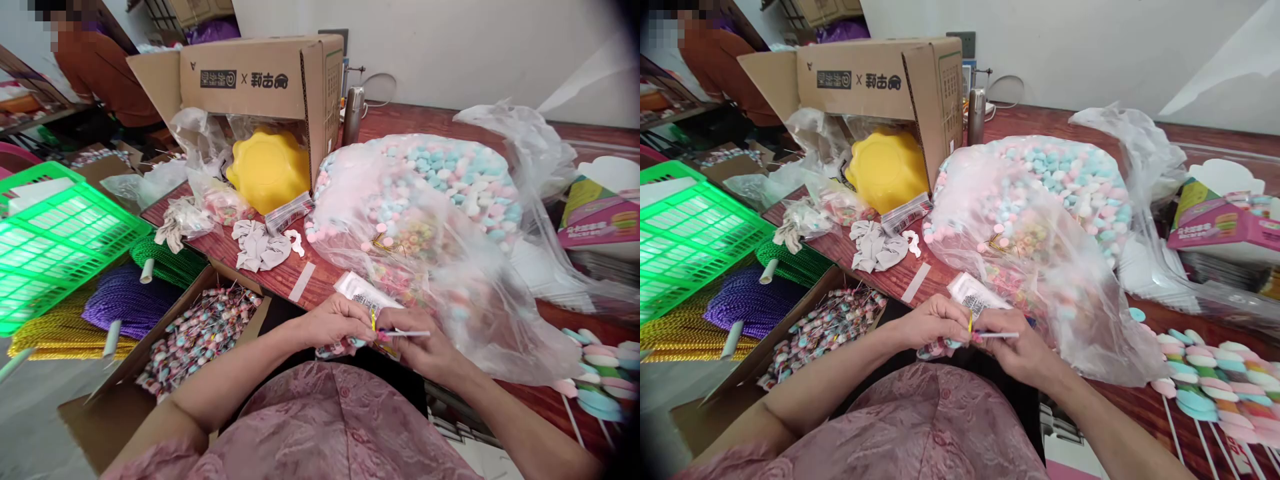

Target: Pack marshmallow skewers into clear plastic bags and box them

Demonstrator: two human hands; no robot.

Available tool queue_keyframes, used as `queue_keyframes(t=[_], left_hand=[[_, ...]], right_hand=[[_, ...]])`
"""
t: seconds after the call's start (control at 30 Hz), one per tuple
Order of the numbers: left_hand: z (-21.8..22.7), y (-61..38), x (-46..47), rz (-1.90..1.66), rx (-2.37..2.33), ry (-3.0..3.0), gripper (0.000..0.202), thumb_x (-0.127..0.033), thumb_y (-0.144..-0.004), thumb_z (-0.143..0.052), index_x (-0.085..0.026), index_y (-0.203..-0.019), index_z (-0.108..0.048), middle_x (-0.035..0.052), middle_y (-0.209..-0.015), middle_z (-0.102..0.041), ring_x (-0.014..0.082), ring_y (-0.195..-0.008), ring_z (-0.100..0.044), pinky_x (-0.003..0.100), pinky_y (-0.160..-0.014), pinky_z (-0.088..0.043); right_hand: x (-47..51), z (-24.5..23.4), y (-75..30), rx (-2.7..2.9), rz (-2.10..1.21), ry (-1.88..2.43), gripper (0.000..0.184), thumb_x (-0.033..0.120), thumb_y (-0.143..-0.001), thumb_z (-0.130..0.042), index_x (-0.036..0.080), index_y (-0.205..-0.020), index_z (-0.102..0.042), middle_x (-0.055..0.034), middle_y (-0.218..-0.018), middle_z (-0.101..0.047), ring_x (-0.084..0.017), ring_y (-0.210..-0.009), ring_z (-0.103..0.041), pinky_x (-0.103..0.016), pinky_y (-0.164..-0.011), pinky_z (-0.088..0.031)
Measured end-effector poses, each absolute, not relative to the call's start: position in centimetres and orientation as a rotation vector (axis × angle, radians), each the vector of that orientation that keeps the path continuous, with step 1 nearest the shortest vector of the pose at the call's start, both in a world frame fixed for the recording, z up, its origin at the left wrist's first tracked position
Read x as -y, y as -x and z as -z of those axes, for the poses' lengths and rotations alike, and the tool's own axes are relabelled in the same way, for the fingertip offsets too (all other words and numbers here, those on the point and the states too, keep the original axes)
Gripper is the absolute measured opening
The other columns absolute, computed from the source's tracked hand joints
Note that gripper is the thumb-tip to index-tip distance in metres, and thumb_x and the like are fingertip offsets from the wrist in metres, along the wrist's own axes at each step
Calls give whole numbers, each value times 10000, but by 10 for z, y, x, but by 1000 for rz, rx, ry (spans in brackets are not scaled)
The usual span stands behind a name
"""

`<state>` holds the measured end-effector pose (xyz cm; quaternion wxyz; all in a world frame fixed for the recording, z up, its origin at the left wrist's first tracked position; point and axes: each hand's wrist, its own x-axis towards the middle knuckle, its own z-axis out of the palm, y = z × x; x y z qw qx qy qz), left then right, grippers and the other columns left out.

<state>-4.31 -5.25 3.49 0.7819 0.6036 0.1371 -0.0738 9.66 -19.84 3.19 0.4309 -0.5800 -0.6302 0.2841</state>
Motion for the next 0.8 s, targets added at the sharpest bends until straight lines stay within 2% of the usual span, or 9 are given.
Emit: queue_keyframes(t=[0.1,0.2,0.33,0.53,0.6,0.7,0.8], left_hand=[[-33,48,54,434,-302,-1017,153,-253,-552,-768,-128,-586,-686,-14,-514,-565,84,-336,-471,183,-301,-300],[-31,51,58,566,-253,-933,117,-199,-511,-781,-133,-575,-709,1,-514,-607,102,-348,-503,187,-302,-349],[-29,47,59,737,-143,-889,145,-177,-460,-818,-142,-564,-723,8,-497,-625,148,-361,-535,238,-315,-417],[-18,40,52,838,10,-898,186,-208,-478,-865,-122,-588,-742,15,-494,-606,145,-383,-533,239,-348,-420],[-15,37,49,831,40,-912,230,-208,-445,-887,-136,-619,-755,5,-535,-630,171,-466,-589,281,-437,-499],[-18,30,36,854,119,-1015,283,-230,-424,-903,-160,-662,-767,-14,-583,-644,204,-641,-653,320,-620,-562],[-42,28,15,978,183,-1349,212,-361,-594,-841,-180,-615,-731,-14,-553,-606,180,-595,-616,283,-563,-524]], right_hand=[[210,-50,-92,2129,-62,1289,267,116,-932,-378,163,-863,-632,-56,-743,-648,-153,-678,-560,-298,-625,-449],[220,-64,-86,2358,258,1118,319,109,-935,-349,154,-944,-664,-86,-810,-693,-189,-752,-607,-352,-708,-495],[232,-54,-87,2426,297,1090,395,115,-946,-319,164,-1104,-678,-74,-927,-730,-203,-886,-648,-363,-840,-503],[235,-23,-97,2387,241,1144,298,184,-941,-456,234,-1168,-642,-39,-979,-737,-199,-943,-664,-343,-879,-510],[230,-25,-94,2389,249,1150,282,179,-939,-455,232,-1147,-639,-43,-987,-735,-203,-957,-658,-354,-882,-496],[219,-42,-82,2362,318,1165,295,109,-941,-383,211,-1017,-648,-72,-998,-724,-236,-976,-638,-445,-907,-431],[207,-63,-70,2398,414,1189,346,47,-915,-321,195,-869,-631,-80,-880,-707,-235,-849,-615,-471,-834,-386]])
